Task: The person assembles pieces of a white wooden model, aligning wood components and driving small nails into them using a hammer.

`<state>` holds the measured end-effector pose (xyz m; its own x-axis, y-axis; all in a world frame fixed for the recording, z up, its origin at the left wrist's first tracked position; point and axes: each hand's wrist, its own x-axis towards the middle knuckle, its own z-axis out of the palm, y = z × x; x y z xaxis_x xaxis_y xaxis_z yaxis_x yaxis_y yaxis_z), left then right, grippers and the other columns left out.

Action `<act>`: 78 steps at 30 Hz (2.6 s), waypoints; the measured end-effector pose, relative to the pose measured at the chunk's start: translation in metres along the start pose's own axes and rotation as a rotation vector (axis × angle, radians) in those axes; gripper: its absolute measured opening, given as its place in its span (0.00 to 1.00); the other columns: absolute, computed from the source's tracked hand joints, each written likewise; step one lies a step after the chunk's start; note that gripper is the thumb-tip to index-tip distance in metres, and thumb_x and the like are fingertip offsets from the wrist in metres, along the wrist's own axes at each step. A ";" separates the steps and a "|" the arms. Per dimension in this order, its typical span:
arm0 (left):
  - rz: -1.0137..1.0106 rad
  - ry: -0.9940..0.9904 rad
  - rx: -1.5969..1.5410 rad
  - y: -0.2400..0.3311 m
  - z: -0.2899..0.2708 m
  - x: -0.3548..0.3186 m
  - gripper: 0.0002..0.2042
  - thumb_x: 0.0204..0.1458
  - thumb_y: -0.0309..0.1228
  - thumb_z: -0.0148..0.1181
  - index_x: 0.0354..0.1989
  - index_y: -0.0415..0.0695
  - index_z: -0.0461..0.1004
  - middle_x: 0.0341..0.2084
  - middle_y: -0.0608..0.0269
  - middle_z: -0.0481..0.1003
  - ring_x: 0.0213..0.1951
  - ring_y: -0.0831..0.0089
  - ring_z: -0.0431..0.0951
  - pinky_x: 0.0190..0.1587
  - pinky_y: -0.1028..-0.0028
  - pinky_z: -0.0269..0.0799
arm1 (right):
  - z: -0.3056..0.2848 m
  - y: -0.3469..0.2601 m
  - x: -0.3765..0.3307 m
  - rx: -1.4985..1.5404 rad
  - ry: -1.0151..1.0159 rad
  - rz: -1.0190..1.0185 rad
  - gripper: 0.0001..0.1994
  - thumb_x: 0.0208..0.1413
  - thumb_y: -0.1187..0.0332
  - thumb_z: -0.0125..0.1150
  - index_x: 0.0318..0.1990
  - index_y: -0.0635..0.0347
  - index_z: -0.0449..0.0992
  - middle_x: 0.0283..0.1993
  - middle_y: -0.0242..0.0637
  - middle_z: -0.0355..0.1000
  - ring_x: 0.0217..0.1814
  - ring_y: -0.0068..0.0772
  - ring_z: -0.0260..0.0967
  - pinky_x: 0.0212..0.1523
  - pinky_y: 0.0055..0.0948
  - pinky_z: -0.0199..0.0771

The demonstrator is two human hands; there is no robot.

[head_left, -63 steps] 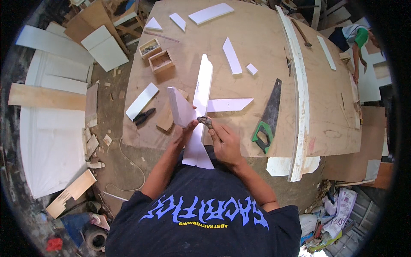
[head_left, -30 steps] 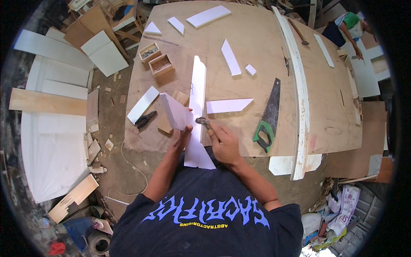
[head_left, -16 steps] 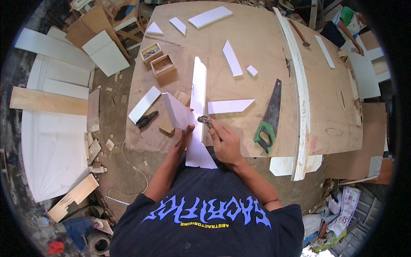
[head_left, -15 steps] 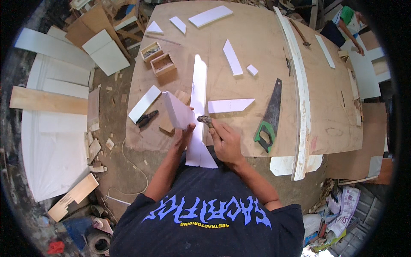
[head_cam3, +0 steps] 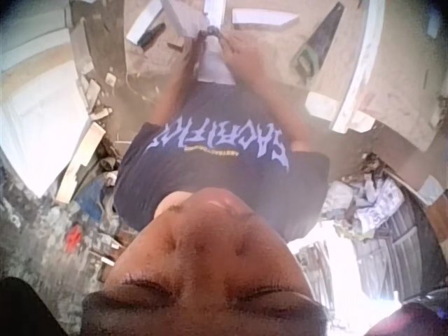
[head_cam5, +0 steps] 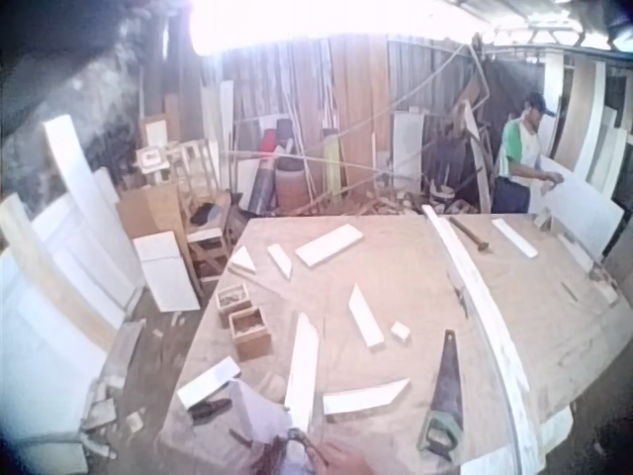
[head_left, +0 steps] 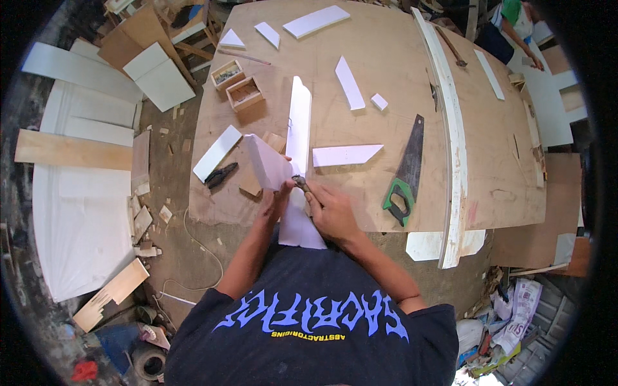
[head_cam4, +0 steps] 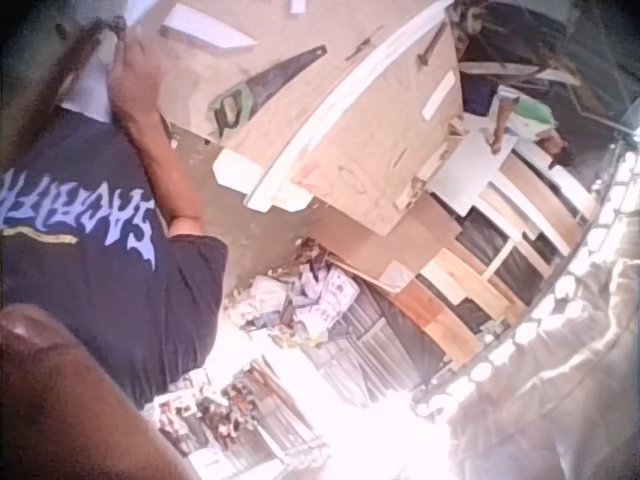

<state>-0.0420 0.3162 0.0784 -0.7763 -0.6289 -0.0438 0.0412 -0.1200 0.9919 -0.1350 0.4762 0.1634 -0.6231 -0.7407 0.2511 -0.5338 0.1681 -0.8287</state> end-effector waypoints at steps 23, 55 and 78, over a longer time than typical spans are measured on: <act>0.130 0.123 -0.562 0.065 -0.005 0.008 0.46 0.55 0.73 0.55 0.69 0.45 0.60 0.63 0.40 0.69 0.66 0.49 0.70 0.68 0.52 0.66 | -0.001 -0.011 -0.001 0.515 0.065 0.336 0.16 0.62 0.63 0.71 0.48 0.64 0.76 0.33 0.32 0.76 0.36 0.22 0.72 0.39 0.28 0.74; -0.253 -0.223 -0.503 0.066 -0.097 -0.039 0.43 0.61 0.47 0.62 0.78 0.36 0.50 0.67 0.44 0.68 0.68 0.54 0.69 0.75 0.52 0.58 | 0.053 -0.070 0.001 1.130 0.626 0.624 0.18 0.61 0.77 0.69 0.46 0.49 0.63 0.38 0.27 0.69 0.19 0.14 0.58 0.14 0.16 0.53; -0.697 -0.236 -0.621 0.025 -0.073 -0.047 0.18 0.66 0.45 0.63 0.52 0.43 0.73 0.41 0.65 0.77 0.47 0.67 0.80 0.51 0.61 0.78 | 0.027 -0.082 0.023 0.919 0.692 0.490 0.13 0.58 0.72 0.74 0.48 0.58 0.78 0.36 0.26 0.77 0.21 0.11 0.62 0.15 0.15 0.55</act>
<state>0.0416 0.2863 0.0966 -0.8560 -0.0996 -0.5073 -0.2043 -0.8362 0.5089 -0.0900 0.4274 0.2238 -0.9614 -0.1850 -0.2035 0.2621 -0.3929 -0.8814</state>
